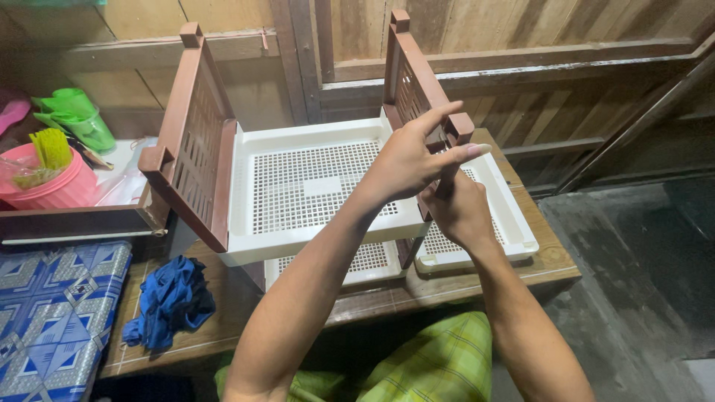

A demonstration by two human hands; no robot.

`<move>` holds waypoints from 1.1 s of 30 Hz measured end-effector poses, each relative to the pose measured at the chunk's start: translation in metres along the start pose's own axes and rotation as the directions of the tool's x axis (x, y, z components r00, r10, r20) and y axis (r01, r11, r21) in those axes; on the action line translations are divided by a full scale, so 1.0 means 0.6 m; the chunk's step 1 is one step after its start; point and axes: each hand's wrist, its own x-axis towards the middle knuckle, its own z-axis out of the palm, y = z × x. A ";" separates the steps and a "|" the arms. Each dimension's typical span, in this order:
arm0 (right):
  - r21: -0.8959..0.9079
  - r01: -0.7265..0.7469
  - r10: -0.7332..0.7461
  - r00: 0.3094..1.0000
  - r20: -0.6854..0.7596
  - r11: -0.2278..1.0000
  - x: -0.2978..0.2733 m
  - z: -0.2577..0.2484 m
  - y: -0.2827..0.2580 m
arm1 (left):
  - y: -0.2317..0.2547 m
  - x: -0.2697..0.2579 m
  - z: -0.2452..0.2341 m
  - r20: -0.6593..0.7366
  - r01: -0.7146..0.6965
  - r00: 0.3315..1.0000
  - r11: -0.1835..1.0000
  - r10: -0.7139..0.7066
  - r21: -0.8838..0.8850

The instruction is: The person assembles a three-tier plastic dish rack by attaching brown side panels to white trays and stacking them. They then disassemble the rack by removing the panels and trays, placing the parts on the table.

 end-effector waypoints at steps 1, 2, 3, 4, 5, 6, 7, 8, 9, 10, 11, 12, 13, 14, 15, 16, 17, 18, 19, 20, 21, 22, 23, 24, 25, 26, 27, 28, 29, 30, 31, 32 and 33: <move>0.002 0.000 0.000 1.000 0.018 1.000 -0.001 0.001 0.010 | -0.003 -0.011 0.001 -0.040 -0.035 0.999 0.999 0.036 0.019; 0.005 0.003 -0.004 0.999 0.039 1.000 0.000 0.003 0.022 | -0.008 -0.028 0.002 -0.083 -0.068 0.994 0.997 0.071 0.041; 0.197 -0.030 0.010 0.995 0.100 0.980 -0.005 0.001 0.036 | -0.013 -0.059 0.007 -0.154 -0.098 0.982 0.993 0.107 0.066; 0.381 -0.070 0.010 0.987 0.158 0.922 -0.010 -0.002 0.052 | -0.018 -0.103 0.014 -0.221 -0.130 0.964 0.987 0.148 0.097; 0.547 -0.119 -0.003 0.976 0.216 0.828 -0.011 -0.004 0.067 | -0.023 -0.149 0.023 -0.359 -0.115 0.920 0.984 0.156 0.133; 0.650 -0.169 0.044 0.978 0.203 0.741 -0.009 -0.005 0.084 | -0.027 -0.198 0.035 -0.487 -0.098 0.857 0.981 0.167 0.165; 0.741 -0.210 0.092 0.976 0.197 0.638 -0.006 -0.005 0.102 | -0.036 -0.237 0.046 -0.605 -0.020 0.796 0.999 0.032 0.028; 0.818 -0.245 0.143 0.969 0.199 0.520 -0.003 0.001 0.119 | -0.044 -0.277 0.056 -0.741 0.062 0.672 0.998 -0.020 0.029; 0.812 -0.300 0.179 0.953 0.242 0.501 0.015 0.013 0.134 | -0.053 -0.307 0.070 -0.817 0.150 0.566 0.988 -0.111 -0.031; 0.802 -0.362 0.222 0.931 0.289 0.475 0.036 0.030 0.149 | -0.066 -0.326 0.080 -0.871 0.236 0.448 0.966 -0.202 -0.103; 0.789 -0.422 0.264 0.905 0.335 0.446 0.052 0.050 0.163 | -0.083 -0.330 0.082 -0.863 0.231 0.418 0.952 -0.284 -0.201; 0.776 -0.436 0.268 0.898 0.348 0.455 0.065 0.075 0.175 | -0.095 -0.333 0.083 -0.850 0.220 0.382 0.929 -0.363 -0.298; 0.764 -0.450 0.272 0.892 0.361 0.463 0.075 0.101 0.184 | -0.102 -0.337 0.082 -0.829 0.205 0.345 0.897 -0.440 -0.391; 0.753 -0.455 0.266 0.890 0.370 0.476 0.088 0.123 0.191 | -0.107 -0.333 0.077 -0.828 0.106 0.362 0.901 -0.428 -0.420; 0.758 -0.493 0.302 0.868 0.394 0.427 0.094 0.138 0.199 | -0.111 -0.326 0.070 -0.828 0.006 0.379 0.896 -0.414 -0.445; 0.761 -0.530 0.338 0.842 0.420 0.375 0.098 0.152 0.206 | -0.111 -0.318 0.061 -0.829 -0.092 0.394 0.880 -0.398 -0.466; 0.760 -0.564 0.372 0.814 0.446 0.322 0.102 0.165 0.212 | -0.110 -0.312 0.052 -0.837 -0.107 0.392 0.885 -0.381 -0.453; 0.780 -0.549 0.339 0.825 0.451 0.299 0.105 0.174 0.218 | -0.108 -0.306 0.044 -0.846 -0.125 0.391 0.889 -0.363 -0.440; 0.799 -0.535 0.305 0.836 0.455 0.274 0.108 0.180 0.224 | -0.106 -0.303 0.038 -0.854 -0.143 0.389 0.894 -0.345 -0.426; 0.819 -0.519 0.279 0.846 0.453 0.245 0.109 0.185 0.230 | -0.104 -0.301 0.033 -0.860 -0.077 0.382 0.916 -0.337 -0.393; 0.826 -0.522 0.271 0.844 0.463 0.212 0.114 0.193 0.234 | -0.105 -0.297 0.029 -0.866 -0.009 0.376 0.934 -0.328 -0.358; 0.832 -0.526 0.271 0.839 0.472 0.175 0.110 0.198 0.238 | -0.106 -0.297 0.030 -0.868 0.064 0.374 0.943 -0.325 -0.326; 0.838 -0.529 0.270 0.834 0.482 0.138 0.107 0.200 0.242 | -0.109 -0.296 0.031 -0.868 0.055 0.354 0.934 -0.348 -0.353; 0.840 -0.527 0.275 0.833 0.480 0.130 0.104 0.202 0.243 | -0.116 -0.291 0.029 -0.866 0.043 0.338 0.925 -0.369 -0.378; 0.842 -0.525 0.280 0.832 0.478 0.121 0.099 0.206 0.241 | -0.124 -0.288 0.029 -0.863 0.031 0.321 0.915 -0.390 -0.402; 0.843 -0.525 0.282 0.832 0.478 0.116 0.097 0.208 0.235 | -0.133 -0.286 0.030 -0.879 0.069 0.305 0.929 -0.368 -0.365; 0.840 -0.524 0.296 0.832 0.469 0.143 0.091 0.206 0.230 | -0.144 -0.282 0.031 -0.894 0.106 0.289 0.939 -0.344 -0.327; 0.834 -0.525 0.307 0.832 0.461 0.170 0.083 0.201 0.224 | -0.154 -0.279 0.033 -0.908 0.144 0.271 0.947 -0.318 -0.289; 0.828 -0.525 0.319 0.833 0.452 0.197 0.075 0.197 0.216 | -0.164 -0.278 0.034 -0.909 0.183 0.274 0.945 -0.315 -0.273; 0.832 -0.513 0.305 0.844 0.442 0.213 0.068 0.193 0.207 | -0.174 -0.278 0.034 -0.908 0.221 0.279 0.941 -0.312 -0.256; 0.835 -0.500 0.291 0.854 0.432 0.229 0.062 0.190 0.197 | -0.182 -0.278 0.034 -0.908 0.257 0.284 0.937 -0.309 -0.238; 0.840 -0.485 0.278 0.864 0.419 0.242 0.056 0.185 0.188 | -0.188 -0.279 0.033 -0.890 0.202 0.297 0.934 -0.346 -0.296; 0.841 -0.481 0.277 0.867 0.415 0.247 0.050 0.179 0.180 | -0.193 -0.280 0.031 -0.870 0.147 0.312 0.924 -0.382 -0.353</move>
